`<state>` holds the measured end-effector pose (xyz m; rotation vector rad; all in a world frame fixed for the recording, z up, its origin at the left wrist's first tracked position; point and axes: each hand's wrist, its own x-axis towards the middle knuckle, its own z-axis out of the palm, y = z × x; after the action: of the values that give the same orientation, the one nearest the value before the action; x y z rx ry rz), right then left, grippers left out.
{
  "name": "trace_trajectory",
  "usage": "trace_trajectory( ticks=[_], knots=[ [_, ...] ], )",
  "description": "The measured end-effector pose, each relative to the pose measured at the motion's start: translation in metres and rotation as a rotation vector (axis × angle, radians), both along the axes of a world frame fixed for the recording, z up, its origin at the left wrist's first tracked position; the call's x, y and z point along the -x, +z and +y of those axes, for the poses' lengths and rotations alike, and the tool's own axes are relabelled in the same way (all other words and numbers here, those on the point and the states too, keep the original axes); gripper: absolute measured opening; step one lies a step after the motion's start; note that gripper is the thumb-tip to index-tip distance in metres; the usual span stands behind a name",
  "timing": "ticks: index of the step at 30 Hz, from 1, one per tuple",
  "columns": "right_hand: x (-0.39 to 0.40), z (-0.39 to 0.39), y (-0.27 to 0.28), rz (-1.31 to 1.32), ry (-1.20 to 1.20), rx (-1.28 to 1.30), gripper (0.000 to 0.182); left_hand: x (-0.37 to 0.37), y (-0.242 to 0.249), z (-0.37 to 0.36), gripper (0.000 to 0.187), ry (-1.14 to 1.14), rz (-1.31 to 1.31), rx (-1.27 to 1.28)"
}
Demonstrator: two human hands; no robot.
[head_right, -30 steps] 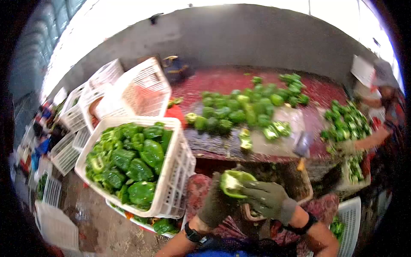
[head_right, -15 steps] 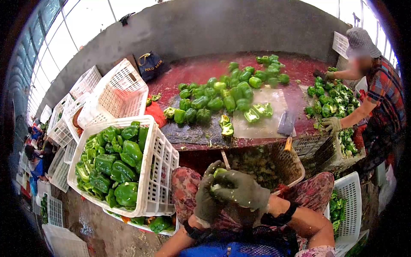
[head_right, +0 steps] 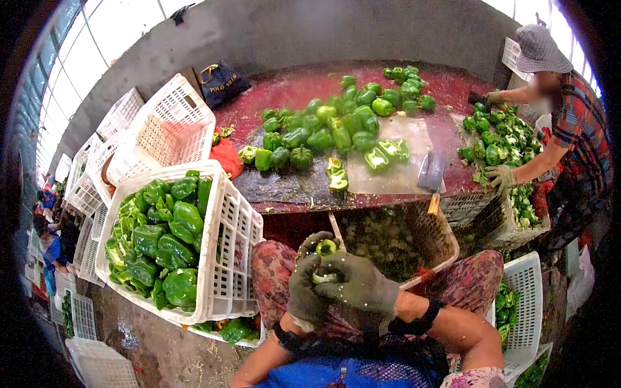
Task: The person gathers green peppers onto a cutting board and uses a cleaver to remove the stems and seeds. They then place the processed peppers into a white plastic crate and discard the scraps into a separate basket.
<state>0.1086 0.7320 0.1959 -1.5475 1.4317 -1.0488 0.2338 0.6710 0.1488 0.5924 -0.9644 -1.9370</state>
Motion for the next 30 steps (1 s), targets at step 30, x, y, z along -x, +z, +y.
trace_trajectory(
  ticks=[30],
  knots=[
    [0.036,-0.001,-0.022,0.438,-0.312,0.346,0.018,-0.001,0.004,0.008,0.053,-0.132,0.060,-0.086]
  ],
)
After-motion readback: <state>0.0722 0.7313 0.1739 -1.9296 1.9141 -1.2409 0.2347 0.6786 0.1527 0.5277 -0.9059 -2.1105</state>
